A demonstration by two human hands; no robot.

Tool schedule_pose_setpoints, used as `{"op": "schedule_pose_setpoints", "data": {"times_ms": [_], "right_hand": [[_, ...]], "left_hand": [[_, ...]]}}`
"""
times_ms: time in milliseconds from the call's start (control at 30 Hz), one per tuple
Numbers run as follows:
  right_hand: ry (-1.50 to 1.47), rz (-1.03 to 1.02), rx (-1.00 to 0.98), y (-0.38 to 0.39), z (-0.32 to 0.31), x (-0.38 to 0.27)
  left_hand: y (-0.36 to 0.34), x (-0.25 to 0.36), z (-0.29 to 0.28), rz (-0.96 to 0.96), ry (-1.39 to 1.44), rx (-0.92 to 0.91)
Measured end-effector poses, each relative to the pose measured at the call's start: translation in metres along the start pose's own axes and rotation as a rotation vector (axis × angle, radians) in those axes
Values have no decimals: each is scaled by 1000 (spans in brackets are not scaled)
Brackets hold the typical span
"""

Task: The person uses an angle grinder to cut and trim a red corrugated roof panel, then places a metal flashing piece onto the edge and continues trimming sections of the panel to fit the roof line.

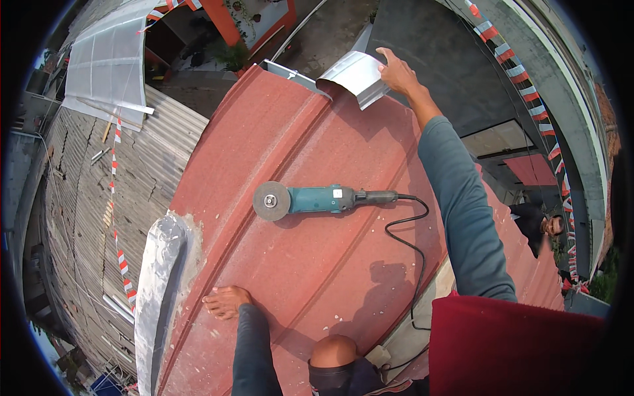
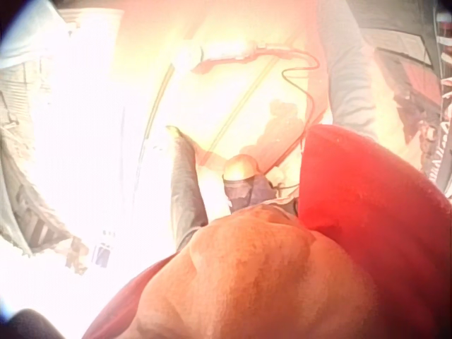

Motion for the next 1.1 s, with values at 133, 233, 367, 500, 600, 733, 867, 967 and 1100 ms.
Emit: {"op": "schedule_pose_setpoints", "data": {"times_ms": [133, 233, 367, 500, 600, 733, 867, 967, 1100], "right_hand": [[234, -101, -33, 4, 3, -28], [518, -285, 135, 21, 1, -46], [478, -482, -236, 21, 18, -41], [488, -369, -503, 24, 39, -22], [582, -366, -92, 69, 23, -65], [689, -495, 78, 66, 36, -60], [607, -558, 178, 66, 18, -62], [657, -585, 252, 51, 12, -68], [873, -600, 171, 34, 17, -140]], "left_hand": [[-3, -2, 4, 5, 40, -15], [-3, -1, 2, 8, -3, 3], [-2, -1, 2, 22, 18, 12], [-1, 1, 1, 24, 26, 2], [-5, -2, 2, 14, 3, 15], [-3, 1, 4, 13, -20, 32], [-2, 2, 5, 20, -18, 70], [-4, 0, 7, 10, -4, 116], [-1, 2, -3, 8, 5, 95]]}}
Point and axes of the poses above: each hand's wrist, its own y-axis away from the middle knuckle, its own z-axis out of the palm, x = y × z, the point moved 6 cm from there along -y, towards the middle knuckle, and after that the axes turned 6 degrees about -x, right-handed, at the moved point
